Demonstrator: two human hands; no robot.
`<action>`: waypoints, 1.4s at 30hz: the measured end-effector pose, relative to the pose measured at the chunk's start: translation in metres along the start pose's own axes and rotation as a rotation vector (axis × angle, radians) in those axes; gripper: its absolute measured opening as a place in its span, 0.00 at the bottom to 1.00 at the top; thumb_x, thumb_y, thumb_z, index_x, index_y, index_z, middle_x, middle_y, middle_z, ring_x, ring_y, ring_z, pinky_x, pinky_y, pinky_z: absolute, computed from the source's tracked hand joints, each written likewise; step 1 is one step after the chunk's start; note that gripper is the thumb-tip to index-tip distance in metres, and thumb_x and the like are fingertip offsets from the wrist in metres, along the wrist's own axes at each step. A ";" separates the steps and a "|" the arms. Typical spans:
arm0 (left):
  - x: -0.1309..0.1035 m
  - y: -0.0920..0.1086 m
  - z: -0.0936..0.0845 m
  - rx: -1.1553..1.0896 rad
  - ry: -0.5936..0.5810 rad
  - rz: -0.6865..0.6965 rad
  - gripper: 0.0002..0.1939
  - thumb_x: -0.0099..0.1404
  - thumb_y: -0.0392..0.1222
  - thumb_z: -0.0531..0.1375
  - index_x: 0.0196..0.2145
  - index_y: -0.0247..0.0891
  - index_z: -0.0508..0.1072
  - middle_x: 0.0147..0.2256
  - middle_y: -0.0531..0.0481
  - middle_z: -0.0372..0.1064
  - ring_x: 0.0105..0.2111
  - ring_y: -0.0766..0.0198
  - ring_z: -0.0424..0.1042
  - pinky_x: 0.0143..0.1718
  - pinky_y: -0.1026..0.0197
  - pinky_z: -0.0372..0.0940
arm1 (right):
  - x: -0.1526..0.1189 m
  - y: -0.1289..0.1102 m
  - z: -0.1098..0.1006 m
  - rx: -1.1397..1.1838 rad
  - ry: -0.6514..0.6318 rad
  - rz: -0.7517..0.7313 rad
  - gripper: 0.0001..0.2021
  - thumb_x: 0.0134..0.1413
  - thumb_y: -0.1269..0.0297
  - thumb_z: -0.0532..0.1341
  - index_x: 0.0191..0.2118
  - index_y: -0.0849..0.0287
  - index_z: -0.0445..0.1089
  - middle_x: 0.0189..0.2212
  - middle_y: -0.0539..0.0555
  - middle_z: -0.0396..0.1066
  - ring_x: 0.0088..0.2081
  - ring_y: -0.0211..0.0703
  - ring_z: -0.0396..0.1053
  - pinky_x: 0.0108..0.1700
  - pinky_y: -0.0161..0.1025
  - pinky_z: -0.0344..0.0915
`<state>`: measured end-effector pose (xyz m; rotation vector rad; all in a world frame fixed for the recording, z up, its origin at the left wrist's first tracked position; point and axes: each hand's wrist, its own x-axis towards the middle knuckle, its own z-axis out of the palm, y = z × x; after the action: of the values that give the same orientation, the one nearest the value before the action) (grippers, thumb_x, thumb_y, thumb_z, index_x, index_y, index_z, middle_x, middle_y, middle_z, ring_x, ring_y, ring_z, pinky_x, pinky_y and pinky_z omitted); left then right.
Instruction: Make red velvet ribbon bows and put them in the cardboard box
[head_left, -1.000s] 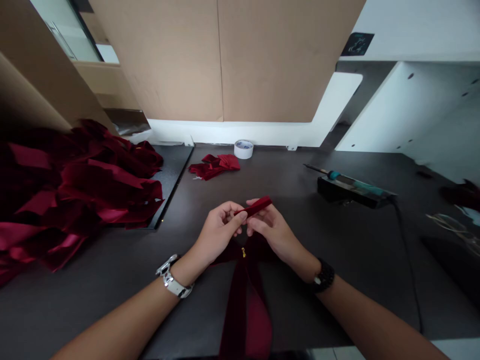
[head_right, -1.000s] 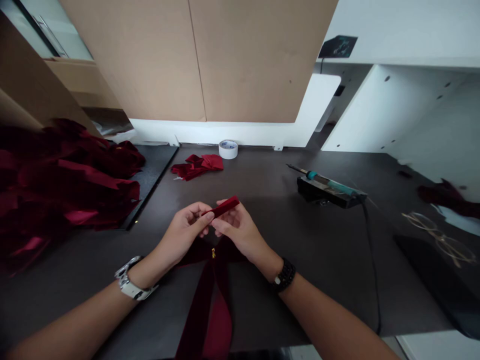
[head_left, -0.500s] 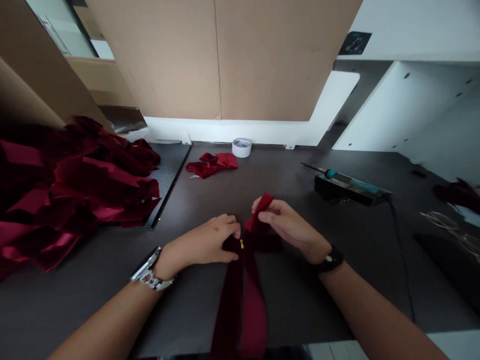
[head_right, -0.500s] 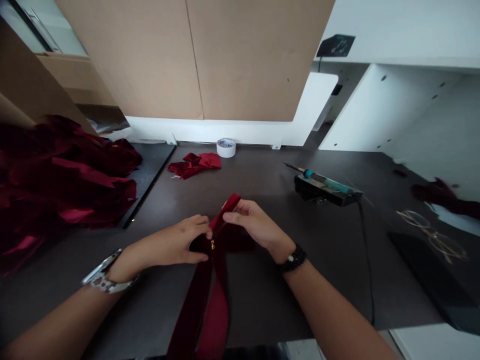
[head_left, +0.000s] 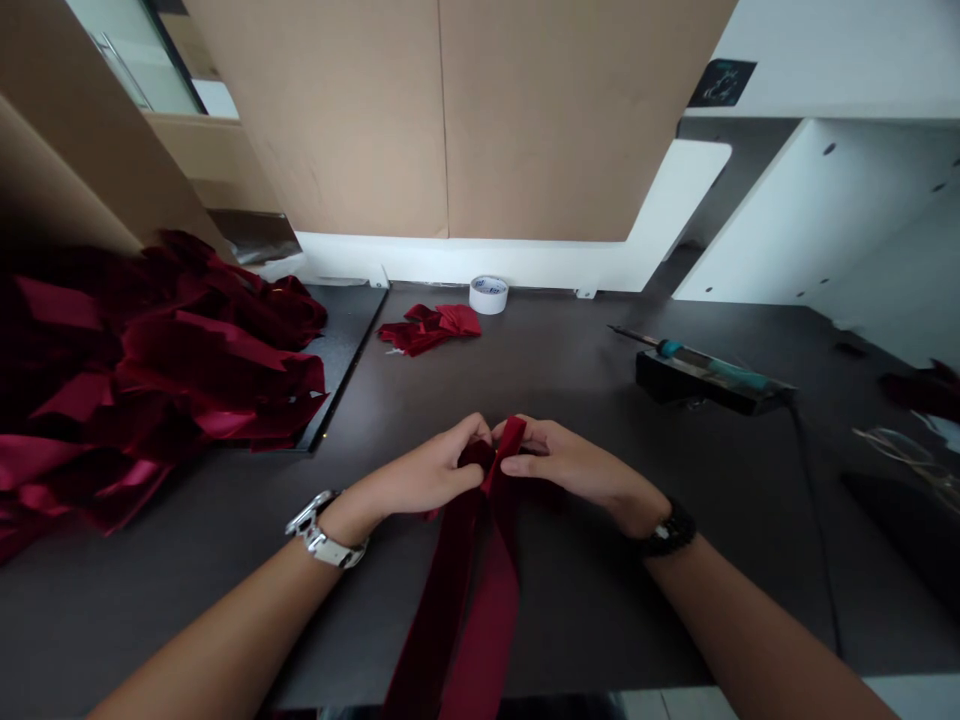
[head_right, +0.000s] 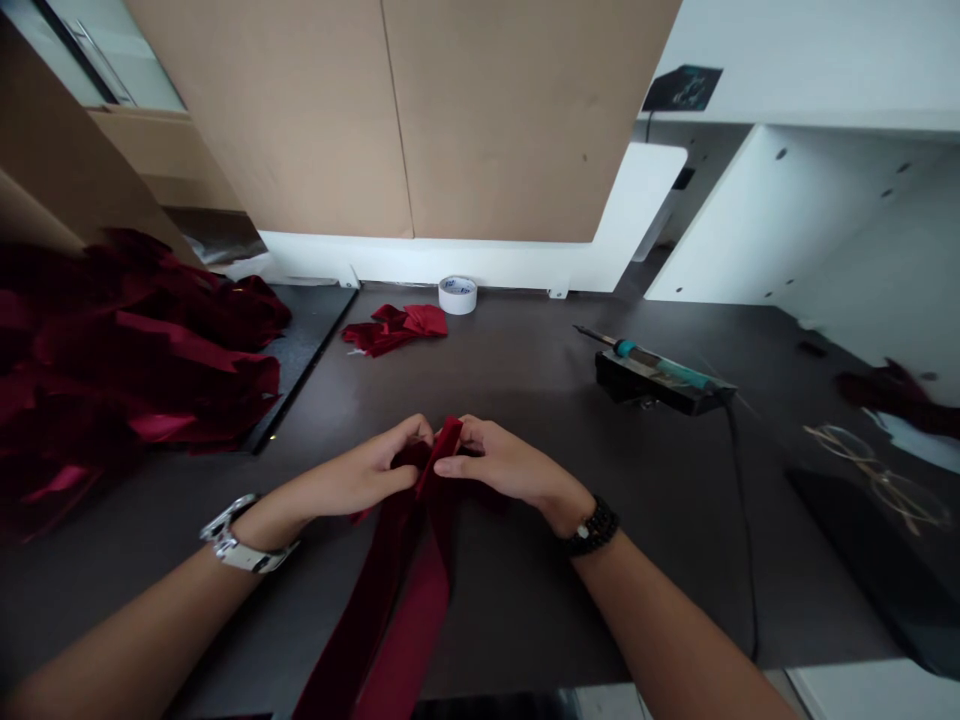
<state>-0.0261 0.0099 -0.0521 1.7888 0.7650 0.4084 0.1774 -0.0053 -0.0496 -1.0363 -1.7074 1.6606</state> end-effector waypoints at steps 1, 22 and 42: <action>0.000 0.000 0.000 -0.014 0.001 -0.008 0.06 0.59 0.37 0.51 0.37 0.39 0.59 0.33 0.54 0.61 0.31 0.65 0.62 0.33 0.62 0.60 | 0.000 0.000 0.000 -0.013 0.009 0.007 0.13 0.50 0.55 0.65 0.35 0.60 0.67 0.35 0.52 0.68 0.39 0.42 0.66 0.48 0.42 0.60; 0.003 -0.004 0.000 -0.084 0.062 0.051 0.13 0.57 0.38 0.62 0.37 0.39 0.61 0.37 0.53 0.66 0.39 0.63 0.67 0.43 0.58 0.62 | 0.000 0.008 0.002 -0.288 0.077 -0.111 0.09 0.57 0.56 0.60 0.36 0.57 0.66 0.38 0.52 0.61 0.42 0.42 0.62 0.49 0.42 0.59; 0.004 -0.006 0.011 0.306 0.304 0.098 0.13 0.56 0.37 0.60 0.37 0.41 0.59 0.26 0.60 0.60 0.24 0.70 0.60 0.28 0.66 0.57 | 0.003 0.011 0.015 -0.047 0.183 -0.024 0.10 0.60 0.57 0.53 0.41 0.58 0.63 0.35 0.53 0.65 0.36 0.39 0.61 0.39 0.37 0.60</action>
<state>-0.0185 0.0059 -0.0623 2.0832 0.9952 0.6683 0.1654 -0.0115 -0.0627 -1.1479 -1.6389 1.4688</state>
